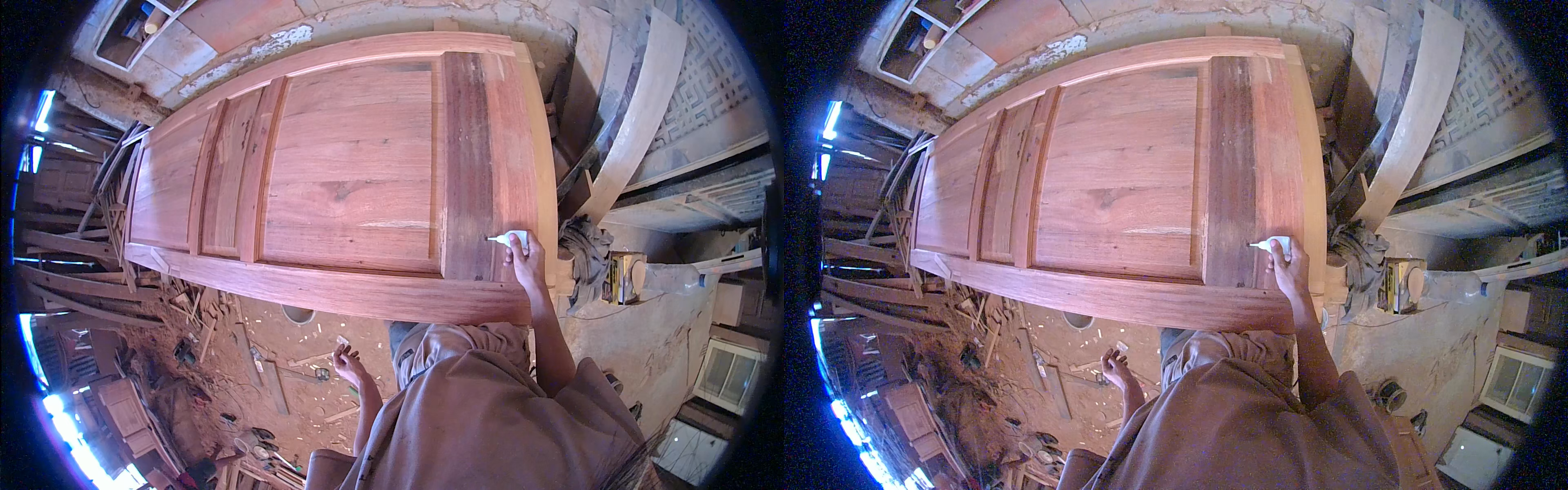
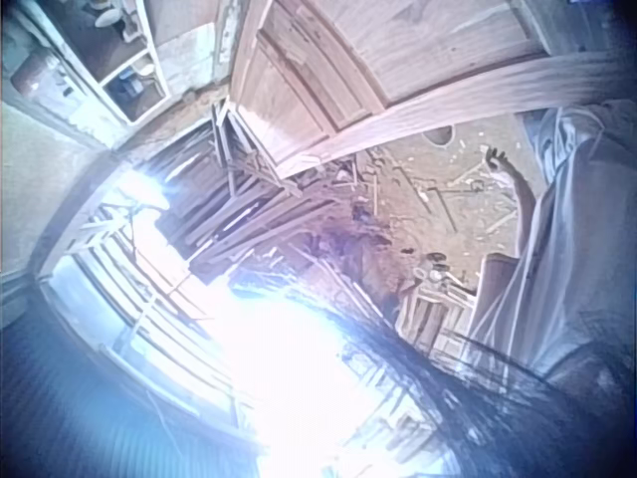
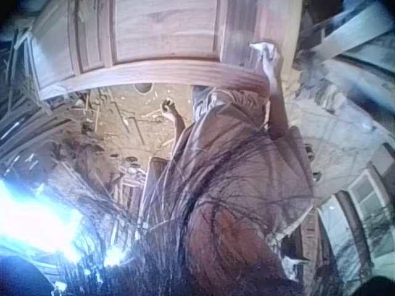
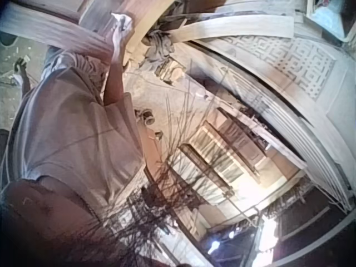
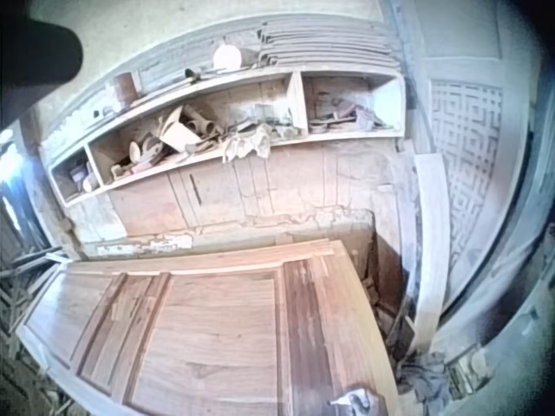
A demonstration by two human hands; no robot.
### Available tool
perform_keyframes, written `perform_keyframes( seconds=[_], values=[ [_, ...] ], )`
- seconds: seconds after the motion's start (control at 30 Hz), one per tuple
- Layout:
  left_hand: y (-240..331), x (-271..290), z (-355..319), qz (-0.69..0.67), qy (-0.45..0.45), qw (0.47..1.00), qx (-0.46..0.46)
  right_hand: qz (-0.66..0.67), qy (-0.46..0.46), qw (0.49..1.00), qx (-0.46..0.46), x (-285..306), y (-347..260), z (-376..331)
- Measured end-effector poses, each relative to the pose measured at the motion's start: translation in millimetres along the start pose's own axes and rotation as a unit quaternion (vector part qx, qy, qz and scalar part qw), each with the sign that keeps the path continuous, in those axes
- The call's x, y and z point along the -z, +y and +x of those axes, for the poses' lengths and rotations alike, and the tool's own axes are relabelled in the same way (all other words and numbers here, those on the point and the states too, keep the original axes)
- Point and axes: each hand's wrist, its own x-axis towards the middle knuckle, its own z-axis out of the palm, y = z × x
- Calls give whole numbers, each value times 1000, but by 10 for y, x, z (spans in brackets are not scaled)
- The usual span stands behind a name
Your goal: The person rubs the surface of a wood door panel by hand, applies adhesive from a tube to various points on the panel surface, and then wipes the adhesive across the wood using a small cloth.
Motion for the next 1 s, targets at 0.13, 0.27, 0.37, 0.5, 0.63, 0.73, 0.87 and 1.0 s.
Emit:
perform_keyframes(
  seconds=[0.13, 0.27, 0.37, 0.5, 0.63, 0.73, 0.87, 1.0],
  values=[
    [51, -8, -25, 9, -1, 1000, 5, 0, -5, 1000, -1, 2, -29, -10],
    [91, -12, -71, -6, 0, 1000, 16, -7, -2, 1000, 2, -3, -46, -13],
    [100, -13, -87, -4, 3, 1000, 23, -8, 2, 1000, 0, -17, -52, -13],
    [62, -1, -70, -4, 10, 1000, 26, -4, 12, 1000, -10, -37, -37, 4],
    [86, -13, -70, -11, 7, 999, 47, -13, 16, 1000, 2, -11, 4, 15],
    [101, -11, -71, -21, 3, 998, 57, 30, 5, 1000, -8, 14, 62, 39],
    [178, -30, -129, -14, 8, 999, 44, 42, -21, 999, -2, -48, 47, 41],
    [233, -41, -154, -14, 6, 999, 45, 30, -52, 998, -2, -217, -18, 39]
  ],
)
